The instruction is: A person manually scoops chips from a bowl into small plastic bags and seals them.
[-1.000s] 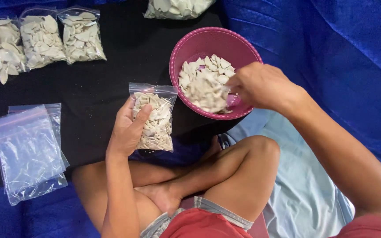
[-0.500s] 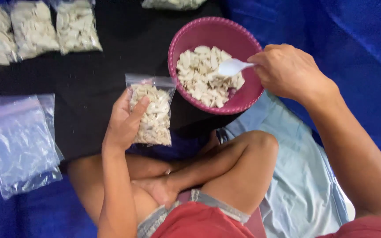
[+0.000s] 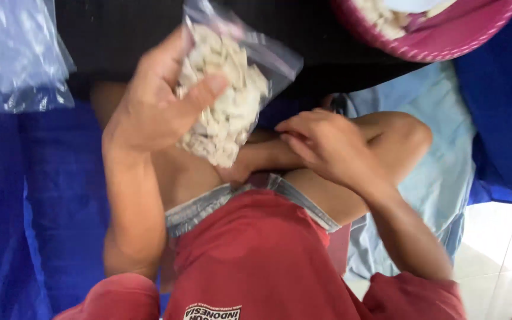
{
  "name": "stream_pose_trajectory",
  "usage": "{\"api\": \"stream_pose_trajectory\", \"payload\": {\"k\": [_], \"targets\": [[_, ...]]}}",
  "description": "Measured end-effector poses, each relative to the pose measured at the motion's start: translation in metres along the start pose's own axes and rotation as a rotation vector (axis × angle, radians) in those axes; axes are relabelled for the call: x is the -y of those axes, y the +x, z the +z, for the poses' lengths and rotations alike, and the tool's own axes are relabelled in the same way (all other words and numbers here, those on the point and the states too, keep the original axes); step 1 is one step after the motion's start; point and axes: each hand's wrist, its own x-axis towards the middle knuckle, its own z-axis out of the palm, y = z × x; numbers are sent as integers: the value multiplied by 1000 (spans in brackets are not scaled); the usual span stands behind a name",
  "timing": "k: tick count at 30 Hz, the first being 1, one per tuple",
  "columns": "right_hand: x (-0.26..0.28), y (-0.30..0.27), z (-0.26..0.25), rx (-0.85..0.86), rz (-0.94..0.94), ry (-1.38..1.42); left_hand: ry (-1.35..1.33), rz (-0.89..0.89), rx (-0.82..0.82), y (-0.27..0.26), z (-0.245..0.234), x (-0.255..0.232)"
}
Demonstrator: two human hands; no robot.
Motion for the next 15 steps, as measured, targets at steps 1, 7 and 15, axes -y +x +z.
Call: {"api": "stream_pose_trajectory", "payload": {"k": [1,7,15], "targets": [[-16,5,31,14,-6,12,0,-14,-13,-12,0,7],[-79,31,184,164,334,-84,189,-210,-24,-54,-2,56],[-72,33,178,142,506,235,199,-284,-171,-74,-13,66]]}}
